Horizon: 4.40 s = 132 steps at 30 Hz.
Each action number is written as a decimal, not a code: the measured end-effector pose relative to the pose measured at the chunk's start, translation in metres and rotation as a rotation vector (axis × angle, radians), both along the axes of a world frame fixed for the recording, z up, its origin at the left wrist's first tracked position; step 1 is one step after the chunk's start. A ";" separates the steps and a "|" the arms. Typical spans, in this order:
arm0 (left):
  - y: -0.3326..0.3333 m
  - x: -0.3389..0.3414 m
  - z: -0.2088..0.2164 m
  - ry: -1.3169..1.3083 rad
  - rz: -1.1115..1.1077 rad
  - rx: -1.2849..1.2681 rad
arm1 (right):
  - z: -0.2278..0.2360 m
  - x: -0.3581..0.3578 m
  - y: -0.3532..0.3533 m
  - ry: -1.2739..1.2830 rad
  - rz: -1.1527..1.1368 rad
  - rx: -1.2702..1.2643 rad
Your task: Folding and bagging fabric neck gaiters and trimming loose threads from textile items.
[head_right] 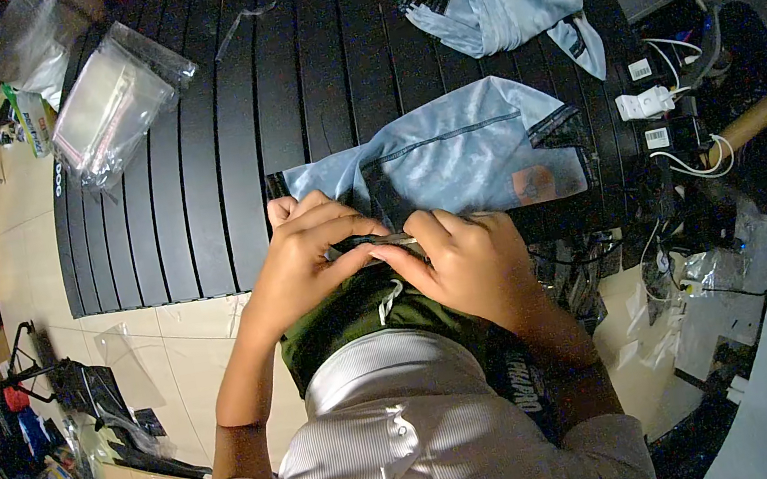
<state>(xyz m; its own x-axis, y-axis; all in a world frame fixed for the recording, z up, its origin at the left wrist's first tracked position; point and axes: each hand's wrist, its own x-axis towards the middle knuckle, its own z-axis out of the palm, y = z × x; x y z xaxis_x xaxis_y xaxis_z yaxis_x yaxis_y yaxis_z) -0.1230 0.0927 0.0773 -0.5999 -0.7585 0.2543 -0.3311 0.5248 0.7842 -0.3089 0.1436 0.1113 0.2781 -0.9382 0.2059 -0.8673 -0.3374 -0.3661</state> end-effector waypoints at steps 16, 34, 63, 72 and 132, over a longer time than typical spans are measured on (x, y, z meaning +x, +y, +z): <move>-0.002 0.005 0.004 -0.007 -0.007 0.077 | 0.004 -0.019 0.008 -0.422 -0.144 0.171; 0.001 0.006 -0.009 0.177 0.132 0.172 | 0.009 0.001 0.021 -0.521 -0.188 0.343; 0.004 -0.006 0.001 0.116 0.107 -0.026 | -0.002 -0.006 0.019 -0.164 -0.193 0.173; 0.005 -0.006 0.001 0.091 0.111 -0.024 | -0.003 -0.006 0.019 -0.054 -0.186 0.056; 0.008 -0.011 0.003 0.226 0.103 0.380 | -0.014 0.006 0.006 -0.581 -0.082 0.059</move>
